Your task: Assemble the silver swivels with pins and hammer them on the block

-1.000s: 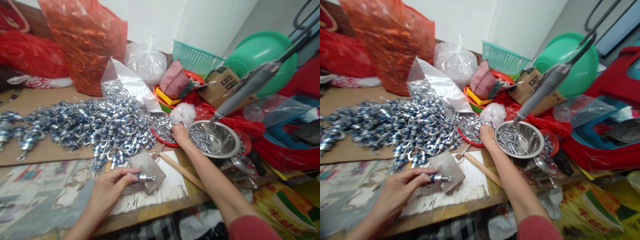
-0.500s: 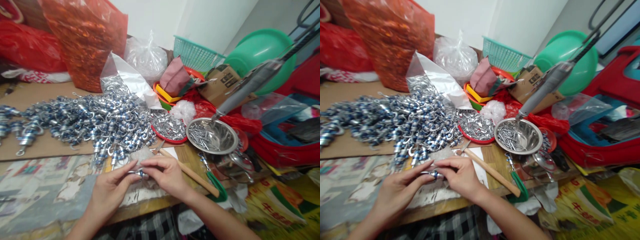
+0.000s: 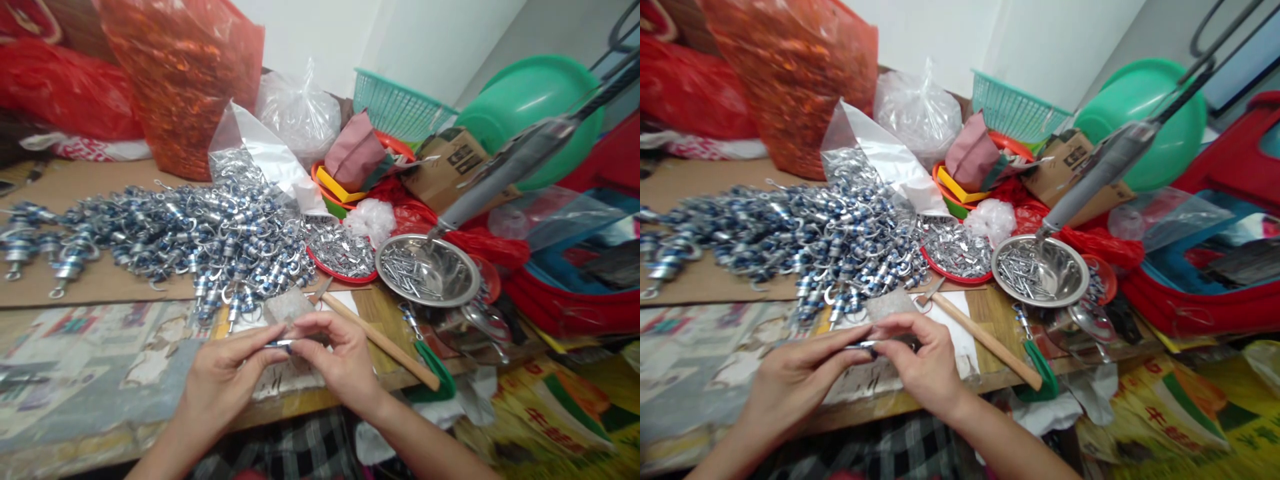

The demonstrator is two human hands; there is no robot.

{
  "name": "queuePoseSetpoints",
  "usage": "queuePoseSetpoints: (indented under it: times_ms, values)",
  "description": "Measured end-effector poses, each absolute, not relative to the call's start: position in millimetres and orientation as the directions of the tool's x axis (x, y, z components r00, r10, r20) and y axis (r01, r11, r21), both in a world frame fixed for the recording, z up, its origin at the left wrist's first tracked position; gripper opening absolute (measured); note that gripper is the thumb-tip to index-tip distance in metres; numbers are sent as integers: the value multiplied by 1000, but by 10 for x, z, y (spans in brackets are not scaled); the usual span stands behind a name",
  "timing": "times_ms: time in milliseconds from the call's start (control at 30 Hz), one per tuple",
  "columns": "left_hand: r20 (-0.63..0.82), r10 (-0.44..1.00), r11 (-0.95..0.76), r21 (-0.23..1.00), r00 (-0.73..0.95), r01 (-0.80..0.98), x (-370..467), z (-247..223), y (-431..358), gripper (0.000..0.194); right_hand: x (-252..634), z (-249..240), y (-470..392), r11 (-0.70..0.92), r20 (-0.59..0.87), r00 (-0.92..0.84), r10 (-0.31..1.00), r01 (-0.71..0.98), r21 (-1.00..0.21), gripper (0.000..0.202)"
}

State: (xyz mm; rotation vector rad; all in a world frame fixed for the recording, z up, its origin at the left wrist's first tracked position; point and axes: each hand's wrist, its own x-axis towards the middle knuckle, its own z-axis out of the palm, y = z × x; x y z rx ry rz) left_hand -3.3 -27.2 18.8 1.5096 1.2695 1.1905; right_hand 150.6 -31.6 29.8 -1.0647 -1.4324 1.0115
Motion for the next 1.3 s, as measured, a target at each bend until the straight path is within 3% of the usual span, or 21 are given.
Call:
queuePoseSetpoints:
  times_ms: [100, 200, 267, 333, 433, 567, 767, 867, 967, 1033, 1067, 1100, 1200, 1300]
  values:
    - [78, 996, -82, 986, 37, 145, -20, 163, -273, 14, 1561, 290, -354, 427, 406, -135, 904, 216, -878, 33]
    - [-38, 998, 36, 999, 45, 34, -12, 159, -272, 10, 1646, 264, -371, 721, 657, -314, 686, 414, -556, 43]
    - [-56, 998, 54, 997, 37, 55, -7, 180, -278, 11, 1706, 261, -359, 826, 707, -461, 536, 460, -326, 36]
    - [-33, 999, 30, 990, 20, 136, 1, 217, -287, 13, 1756, 281, -338, 868, 702, -554, 448, 457, -194, 30]
    - [10, 999, -17, 974, 30, 225, 9, 275, -293, 15, 1798, 333, -312, 889, 691, -610, 389, 444, -109, 29]
    - [51, 996, -67, 967, 71, 244, -10, 302, -271, 13, 1802, 343, -301, 874, 694, -580, 427, 461, -152, 29]
    - [-95, 992, 85, 990, 87, 116, -24, 239, -259, 18, 1735, 255, -333, 779, 668, -423, 612, 467, -419, 29]
    - [-155, 984, 158, 987, 88, -25, 16, 194, -286, 40, 1699, 270, -339, 684, 598, -336, 727, 424, -594, 22]
    - [-200, 976, 208, 975, 89, -80, 48, 166, -293, 63, 1781, 339, -182, 580, 426, -403, 810, 447, -681, 12]
    - [-241, 962, 253, 963, 126, -91, 47, 165, -272, 66, 1943, 379, 79, 488, 288, -396, 872, 658, -574, 14]
    - [-259, 953, 277, 956, 159, -101, 41, 171, -255, 67, 2050, 387, 250, 405, 253, -321, 913, 798, -446, 17]
    - [-272, 942, 297, 949, 198, -110, 33, 179, -235, 67, 2165, 383, 437, 228, 230, -172, 958, 943, -242, 22]
    - [-290, 912, 334, 936, 292, -114, 3, 221, -171, 66, 2466, 304, 975, 29, 174, -16, 985, 997, -75, 23]
    - [-316, 878, 377, 920, 359, -111, -15, 277, -119, 64, 2578, 184, 1306, -16, 77, 13, 997, 999, 34, 13]
